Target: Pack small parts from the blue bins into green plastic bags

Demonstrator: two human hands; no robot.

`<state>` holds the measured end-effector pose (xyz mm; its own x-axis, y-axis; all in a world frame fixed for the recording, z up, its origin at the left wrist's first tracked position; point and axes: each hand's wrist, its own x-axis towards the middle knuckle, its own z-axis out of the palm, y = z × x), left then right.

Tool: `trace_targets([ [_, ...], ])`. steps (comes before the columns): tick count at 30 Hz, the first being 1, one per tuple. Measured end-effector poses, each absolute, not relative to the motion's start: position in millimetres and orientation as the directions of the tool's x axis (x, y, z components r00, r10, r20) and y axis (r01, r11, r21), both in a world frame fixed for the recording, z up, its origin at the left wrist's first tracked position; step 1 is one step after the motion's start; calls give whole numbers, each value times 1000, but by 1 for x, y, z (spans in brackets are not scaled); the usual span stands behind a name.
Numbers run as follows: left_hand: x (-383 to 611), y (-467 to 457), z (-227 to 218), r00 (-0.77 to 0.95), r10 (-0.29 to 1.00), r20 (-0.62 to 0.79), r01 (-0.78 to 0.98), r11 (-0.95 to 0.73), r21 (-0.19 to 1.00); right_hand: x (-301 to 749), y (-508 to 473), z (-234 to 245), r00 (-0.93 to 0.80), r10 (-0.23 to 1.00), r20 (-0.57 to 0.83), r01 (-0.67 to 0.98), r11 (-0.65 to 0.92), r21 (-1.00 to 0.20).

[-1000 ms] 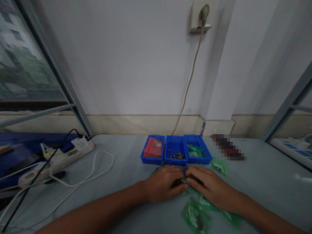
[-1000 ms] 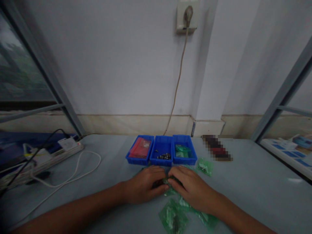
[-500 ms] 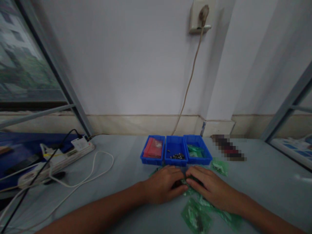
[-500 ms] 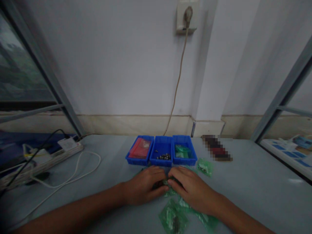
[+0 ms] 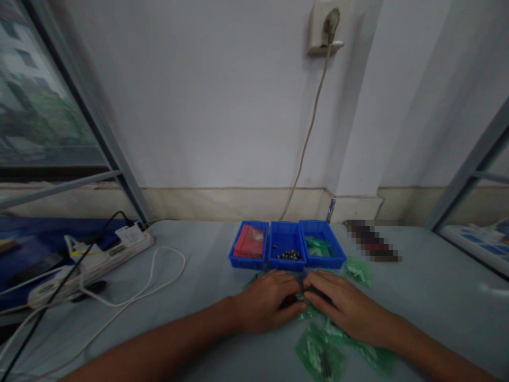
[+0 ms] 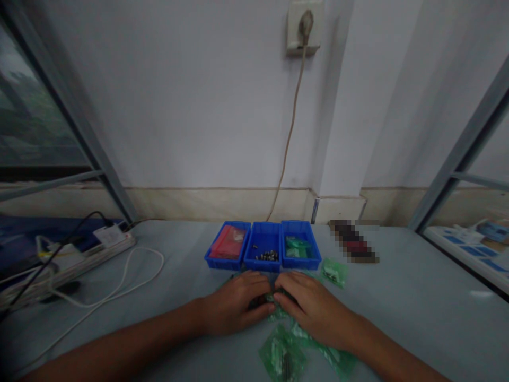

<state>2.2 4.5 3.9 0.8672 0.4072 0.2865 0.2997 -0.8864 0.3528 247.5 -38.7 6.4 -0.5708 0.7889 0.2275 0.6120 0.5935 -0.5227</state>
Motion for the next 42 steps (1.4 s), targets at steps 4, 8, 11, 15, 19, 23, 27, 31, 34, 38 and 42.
trace_targets([
  [4,2,4,3,867,412,280,303,-882,361,248,-38,5,-579,783,230,620,605,-499],
  [8,2,4,2,870,409,274,303,-883,358,248,-40,8,-580,786,215,627,599,-499],
  [11,2,4,3,871,412,266,311,-883,351,248,-41,9,-580,786,213,628,598,-499],
  [15,1,4,4,869,414,270,309,-882,356,247,-40,9,-576,789,212,628,593,-503],
  [19,2,4,3,870,412,270,306,-881,360,247,-39,7,-579,785,221,623,601,-501],
  [23,1,4,2,869,416,267,305,-876,374,247,-39,8,-580,784,221,624,602,-499],
  [27,1,4,2,866,418,274,305,-876,373,248,-39,8,-581,781,228,621,607,-497],
  [31,1,3,2,867,419,270,307,-875,374,248,-40,8,-580,785,216,629,601,-493],
  [34,1,3,1,866,422,268,310,-875,373,248,-40,9,-583,785,209,631,600,-492],
  [38,1,3,1,868,419,268,308,-876,371,247,-40,8,-581,786,212,627,598,-500],
  [42,1,3,3,869,419,262,309,-875,373,247,-40,9,-583,781,223,617,604,-505],
])
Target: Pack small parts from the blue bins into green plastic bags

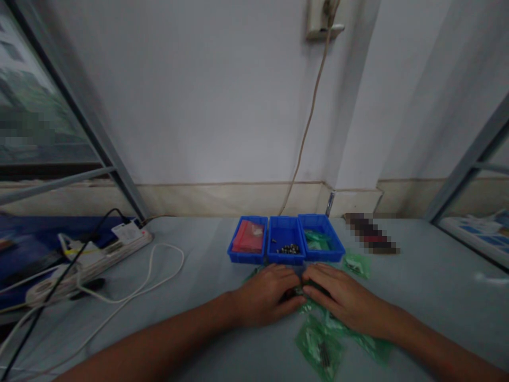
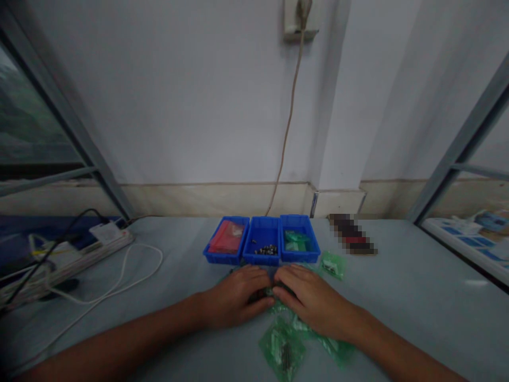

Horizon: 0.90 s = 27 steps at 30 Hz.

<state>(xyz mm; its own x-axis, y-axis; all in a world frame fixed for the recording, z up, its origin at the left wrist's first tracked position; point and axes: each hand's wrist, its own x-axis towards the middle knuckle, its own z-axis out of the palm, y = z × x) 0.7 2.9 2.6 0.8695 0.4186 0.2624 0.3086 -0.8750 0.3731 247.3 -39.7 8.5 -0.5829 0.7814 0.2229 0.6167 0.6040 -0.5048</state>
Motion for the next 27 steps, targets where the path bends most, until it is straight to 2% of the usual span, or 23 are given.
trace_targets([
  [6,2,3,4,873,415,255,320,-883,342,247,-40,11,-584,786,204,620,594,-513],
  [27,1,4,3,879,397,266,284,-882,377,247,-41,12,-601,774,200,623,610,-490],
])
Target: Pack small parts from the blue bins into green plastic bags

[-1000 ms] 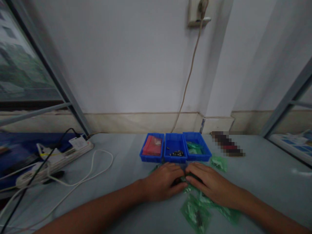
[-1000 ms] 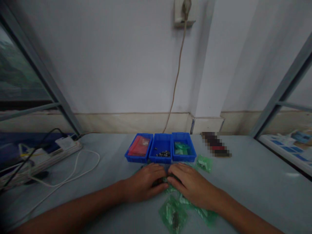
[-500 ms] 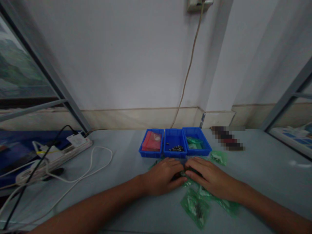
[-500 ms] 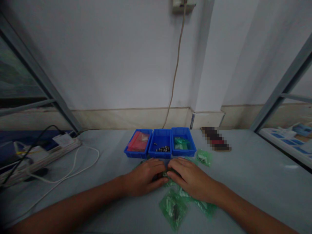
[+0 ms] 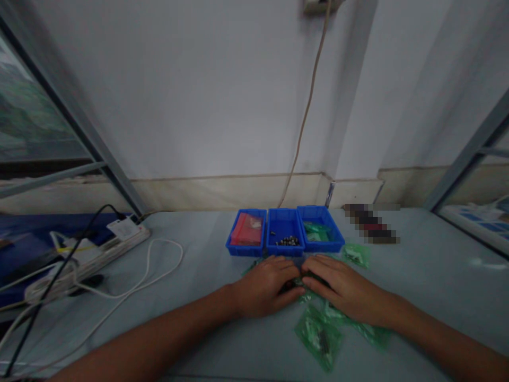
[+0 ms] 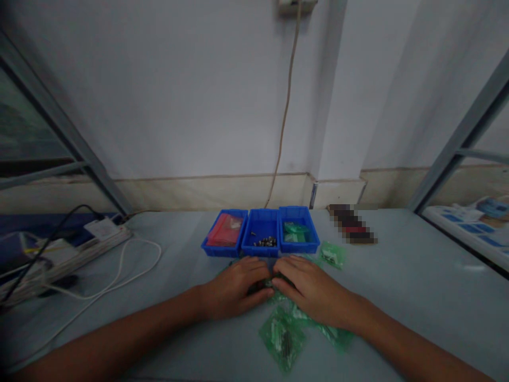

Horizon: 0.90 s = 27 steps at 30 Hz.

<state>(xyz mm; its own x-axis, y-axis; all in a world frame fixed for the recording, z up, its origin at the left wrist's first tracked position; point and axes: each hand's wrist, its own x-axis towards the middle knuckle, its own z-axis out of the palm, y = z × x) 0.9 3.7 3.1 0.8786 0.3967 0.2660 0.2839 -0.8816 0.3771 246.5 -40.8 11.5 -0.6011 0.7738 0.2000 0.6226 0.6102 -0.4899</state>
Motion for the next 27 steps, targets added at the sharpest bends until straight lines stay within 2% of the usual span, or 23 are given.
trace_targets([
  [27,1,2,7,882,409,234,302,-871,387,247,-41,15,-627,750,212,632,649,-425],
])
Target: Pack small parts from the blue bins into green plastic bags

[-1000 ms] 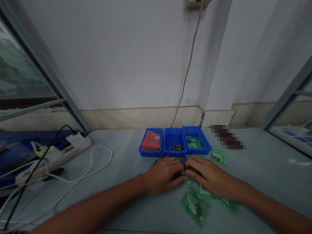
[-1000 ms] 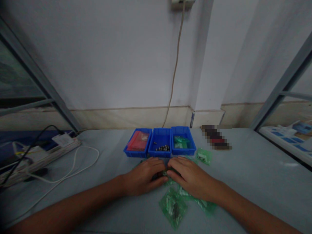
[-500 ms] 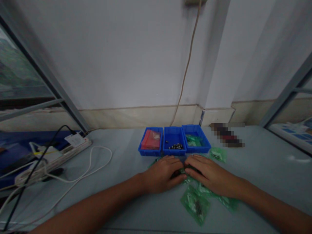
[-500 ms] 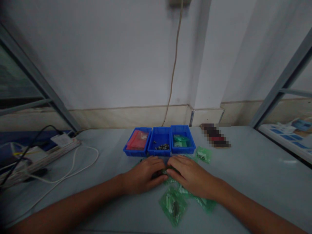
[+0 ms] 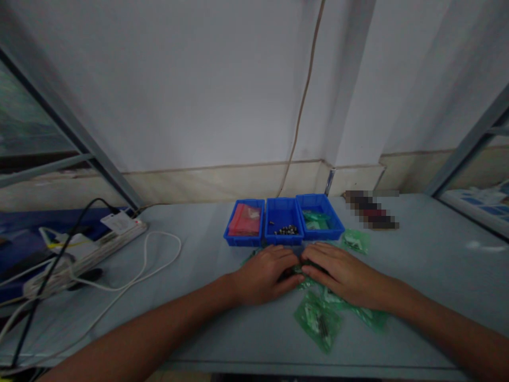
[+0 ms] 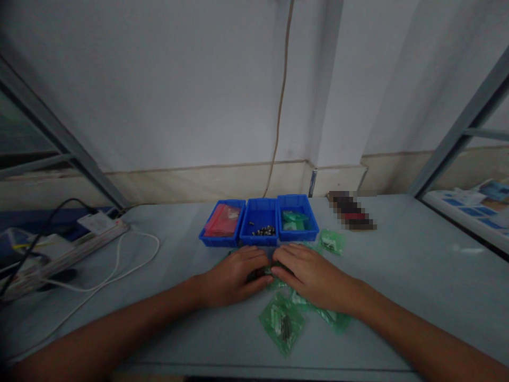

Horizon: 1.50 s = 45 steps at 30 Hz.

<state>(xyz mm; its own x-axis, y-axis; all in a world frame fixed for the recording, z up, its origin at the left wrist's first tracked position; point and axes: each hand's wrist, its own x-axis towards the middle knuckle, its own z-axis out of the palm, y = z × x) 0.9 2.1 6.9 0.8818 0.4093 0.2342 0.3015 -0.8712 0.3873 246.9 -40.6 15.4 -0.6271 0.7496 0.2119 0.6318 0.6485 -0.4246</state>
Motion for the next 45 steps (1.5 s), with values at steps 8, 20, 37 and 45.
trace_targets([
  [8,1,1,7,874,408,264,305,-883,356,247,-42,14,-634,743,216,626,656,-420],
  [20,0,3,9,872,432,231,320,-858,401,249,-41,11,-624,739,254,612,664,-429],
  [37,-2,2,8,772,594,227,350,-695,628,249,-44,12,-471,804,364,552,590,-589],
  [45,-2,1,14,767,605,213,330,-657,678,249,-43,9,-411,797,444,510,604,-613],
])
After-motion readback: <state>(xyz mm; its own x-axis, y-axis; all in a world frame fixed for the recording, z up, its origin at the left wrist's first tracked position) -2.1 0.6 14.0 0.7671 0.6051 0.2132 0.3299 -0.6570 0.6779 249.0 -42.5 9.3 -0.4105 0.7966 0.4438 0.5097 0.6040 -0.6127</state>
